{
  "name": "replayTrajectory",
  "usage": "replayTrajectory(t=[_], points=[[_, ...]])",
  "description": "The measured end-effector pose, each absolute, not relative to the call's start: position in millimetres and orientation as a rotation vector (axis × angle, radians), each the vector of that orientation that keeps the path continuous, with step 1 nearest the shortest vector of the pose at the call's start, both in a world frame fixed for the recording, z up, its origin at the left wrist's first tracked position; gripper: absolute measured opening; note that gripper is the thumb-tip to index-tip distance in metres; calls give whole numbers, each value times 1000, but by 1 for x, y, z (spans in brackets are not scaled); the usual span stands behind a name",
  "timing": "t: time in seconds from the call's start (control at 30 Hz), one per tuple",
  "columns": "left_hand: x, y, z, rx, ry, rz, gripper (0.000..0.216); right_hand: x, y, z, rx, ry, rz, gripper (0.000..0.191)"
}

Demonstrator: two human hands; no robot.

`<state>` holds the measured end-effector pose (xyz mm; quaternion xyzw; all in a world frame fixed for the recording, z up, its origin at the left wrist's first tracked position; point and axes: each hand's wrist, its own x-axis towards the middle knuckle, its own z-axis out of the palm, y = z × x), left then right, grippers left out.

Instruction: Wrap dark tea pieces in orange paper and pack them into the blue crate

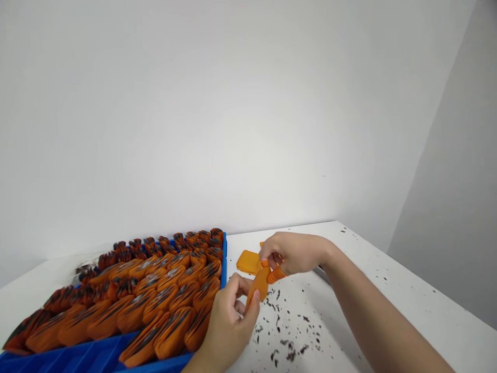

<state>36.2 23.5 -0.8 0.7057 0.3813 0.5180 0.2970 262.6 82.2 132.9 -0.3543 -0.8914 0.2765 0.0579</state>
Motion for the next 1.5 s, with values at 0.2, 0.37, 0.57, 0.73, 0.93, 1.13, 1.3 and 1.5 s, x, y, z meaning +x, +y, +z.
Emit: replayTrajectory(t=[0.2, 0.37, 0.57, 0.73, 0.93, 1.13, 1.3, 1.5], points=[[32, 20, 7, 2048, 976, 1379, 14, 257, 77, 134, -1089, -2785, 781, 19], [30, 23, 11, 2098, 932, 1470, 22, 255, 75, 136, -1173, -2785, 758, 25], [32, 28, 13, 2119, 852, 1441, 21, 264, 73, 141, -1350, -2749, 775, 22], [30, 28, 10, 2170, 788, 1411, 22, 311, 82, 146, -1698, -2604, 728, 28], [30, 28, 5, 2130, 722, 1352, 17, 387, 109, 124, -2252, -2157, 652, 43], [30, 31, 2, 2019, 727, 1477, 17, 409, 126, 103, -2301, -2123, 702, 48], [29, 33, 0, 1997, 816, 1514, 28, 406, 141, 88, -2298, -2127, 732, 61], [35, 31, -9, 1918, 898, 1353, 32, 401, 150, 79, -2278, -2127, 753, 63]])
